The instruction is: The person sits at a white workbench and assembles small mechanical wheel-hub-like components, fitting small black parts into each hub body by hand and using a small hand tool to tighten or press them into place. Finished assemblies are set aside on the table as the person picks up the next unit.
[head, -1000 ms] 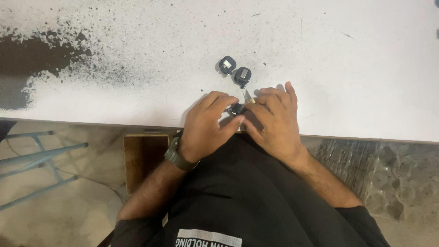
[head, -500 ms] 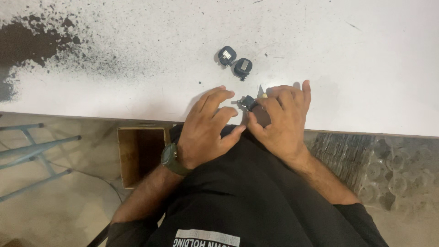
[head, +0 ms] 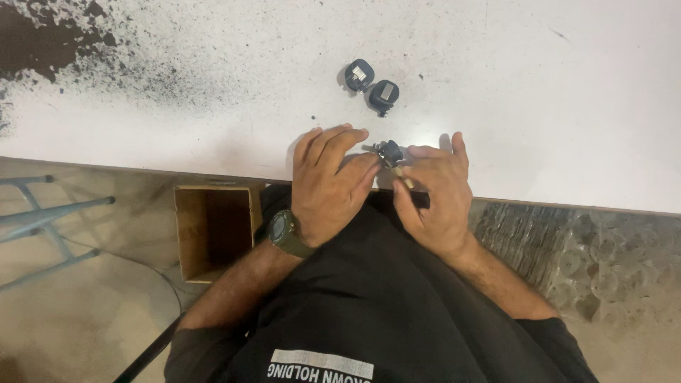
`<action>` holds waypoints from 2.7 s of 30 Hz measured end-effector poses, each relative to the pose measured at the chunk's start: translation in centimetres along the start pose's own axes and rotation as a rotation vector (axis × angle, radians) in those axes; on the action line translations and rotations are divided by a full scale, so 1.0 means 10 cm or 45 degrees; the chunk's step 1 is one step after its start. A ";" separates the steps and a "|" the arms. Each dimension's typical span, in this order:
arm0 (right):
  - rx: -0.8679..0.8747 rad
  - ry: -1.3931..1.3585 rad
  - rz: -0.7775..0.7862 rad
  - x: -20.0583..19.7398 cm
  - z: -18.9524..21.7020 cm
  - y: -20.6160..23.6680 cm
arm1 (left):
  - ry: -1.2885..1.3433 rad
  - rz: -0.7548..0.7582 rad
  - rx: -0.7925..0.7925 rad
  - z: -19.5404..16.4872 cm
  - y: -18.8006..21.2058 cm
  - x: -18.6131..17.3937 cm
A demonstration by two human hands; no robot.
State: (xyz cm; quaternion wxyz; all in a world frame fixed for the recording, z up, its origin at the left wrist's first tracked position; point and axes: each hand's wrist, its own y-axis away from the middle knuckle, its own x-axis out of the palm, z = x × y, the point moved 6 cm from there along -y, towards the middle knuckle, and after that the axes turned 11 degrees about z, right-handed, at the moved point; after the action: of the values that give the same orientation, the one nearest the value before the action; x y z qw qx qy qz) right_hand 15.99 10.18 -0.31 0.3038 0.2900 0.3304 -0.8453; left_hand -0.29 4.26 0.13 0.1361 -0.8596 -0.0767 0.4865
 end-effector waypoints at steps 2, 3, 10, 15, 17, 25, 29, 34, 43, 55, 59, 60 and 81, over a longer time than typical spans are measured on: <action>0.021 0.041 -0.003 0.00 -0.01 0.01 | 0.025 0.005 -0.020 0.01 0.01 0.01; 0.045 0.077 -0.004 -0.02 -0.02 0.02 | 0.029 0.009 -0.019 0.01 0.01 0.01; 0.299 0.378 0.035 -0.24 -0.14 -0.03 | 0.033 0.039 -0.014 0.02 -0.01 0.03; 0.305 0.395 0.207 -0.33 -0.20 -0.04 | 0.052 0.013 -0.027 0.01 -0.02 0.01; 0.273 0.409 0.188 -0.36 -0.24 -0.05 | 0.073 -0.010 -0.034 -0.01 -0.04 -0.01; 0.203 0.167 0.012 -0.36 -0.27 -0.05 | 0.009 -0.017 -0.059 -0.02 -0.13 0.04; 0.078 0.037 -0.003 -0.24 -0.14 -0.10 | 0.041 -0.007 -0.065 -0.01 -0.14 0.05; -0.011 0.082 0.089 -0.09 -0.08 -0.21 | 0.057 -0.014 -0.072 0.00 -0.13 0.03; -0.038 0.103 0.106 -0.06 -0.04 -0.19 | 0.072 -0.016 -0.079 0.01 -0.11 0.03; 0.013 0.130 0.053 -0.03 0.02 -0.21 | -0.017 -0.057 0.007 -0.02 -0.09 -0.01; 0.004 0.098 0.044 -0.02 0.02 -0.22 | -0.095 -0.010 0.107 -0.05 -0.09 0.02; 0.004 0.093 0.046 -0.02 0.02 -0.22 | -0.068 -0.029 0.114 -0.06 -0.09 0.02; -0.170 0.140 0.046 0.07 0.04 -0.09 | 0.135 0.042 -0.088 0.05 -0.14 0.00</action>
State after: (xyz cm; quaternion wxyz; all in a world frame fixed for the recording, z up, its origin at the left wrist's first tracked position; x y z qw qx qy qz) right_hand 14.78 10.15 -0.24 0.3192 0.3210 0.3969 -0.7985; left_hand -0.74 5.70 0.32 0.1021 -0.8895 -0.0721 0.4396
